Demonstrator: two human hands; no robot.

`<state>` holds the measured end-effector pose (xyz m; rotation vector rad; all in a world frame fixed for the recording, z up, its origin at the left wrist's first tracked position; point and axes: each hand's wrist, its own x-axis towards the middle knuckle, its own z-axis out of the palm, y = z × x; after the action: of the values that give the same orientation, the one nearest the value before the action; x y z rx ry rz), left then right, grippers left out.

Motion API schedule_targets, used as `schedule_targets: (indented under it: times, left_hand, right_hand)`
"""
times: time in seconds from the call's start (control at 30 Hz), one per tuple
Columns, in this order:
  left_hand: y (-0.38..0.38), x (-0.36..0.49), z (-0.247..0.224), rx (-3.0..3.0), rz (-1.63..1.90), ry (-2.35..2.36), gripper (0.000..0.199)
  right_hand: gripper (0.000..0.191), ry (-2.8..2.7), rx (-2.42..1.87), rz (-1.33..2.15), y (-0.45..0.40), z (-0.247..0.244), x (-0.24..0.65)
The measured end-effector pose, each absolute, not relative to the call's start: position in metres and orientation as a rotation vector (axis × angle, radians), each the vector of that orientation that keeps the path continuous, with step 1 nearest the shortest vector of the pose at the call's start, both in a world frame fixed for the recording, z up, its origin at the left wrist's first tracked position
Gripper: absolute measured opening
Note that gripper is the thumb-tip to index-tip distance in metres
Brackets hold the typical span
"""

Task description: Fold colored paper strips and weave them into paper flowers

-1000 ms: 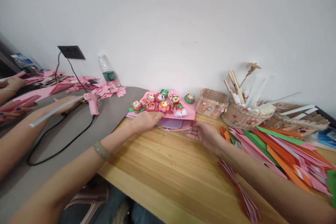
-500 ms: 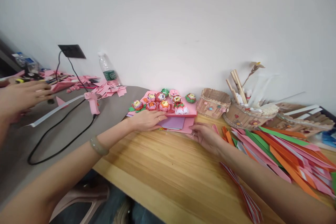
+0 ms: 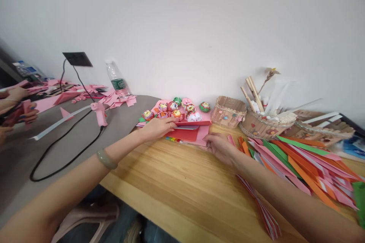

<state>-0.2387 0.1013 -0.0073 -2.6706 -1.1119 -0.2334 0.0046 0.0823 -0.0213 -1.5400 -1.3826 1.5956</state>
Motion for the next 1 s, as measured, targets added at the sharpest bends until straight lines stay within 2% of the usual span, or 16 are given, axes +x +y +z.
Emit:
schedule_targets:
  times: [0.1, 0.23, 0.47, 0.73, 1.0]
  left_hand:
    - [0.104, -0.242, -0.008, -2.686, -0.274, -1.143, 0.027]
    - [0.103, -0.245, -0.007, -2.707, -0.278, -1.161, 0.036]
    - [0.100, -0.245, -0.004, -2.694, -0.212, -1.188, 0.045]
    - [0.099, -0.246, -0.002, -2.689, -0.143, -1.149, 0.037]
    - [0.105, -0.242, -0.001, -2.640, -0.142, -1.185, 0.031]
  right_hand:
    - [0.030, -1.645, -1.613, 1.430, 0.085, -0.013, 0.014]
    - [0.027, -2.028, -1.616, 1.016, 0.083, 0.002, 0.028]
    - [0.026, -2.540, -1.223, 0.520, 0.078, -0.003, 0.014]
    - [0.024, -2.704, -0.982, 0.424, 0.088, -0.002, 0.009]
    - [0.029, -2.578, -0.981, 0.429, 0.101, -0.013, 0.010]
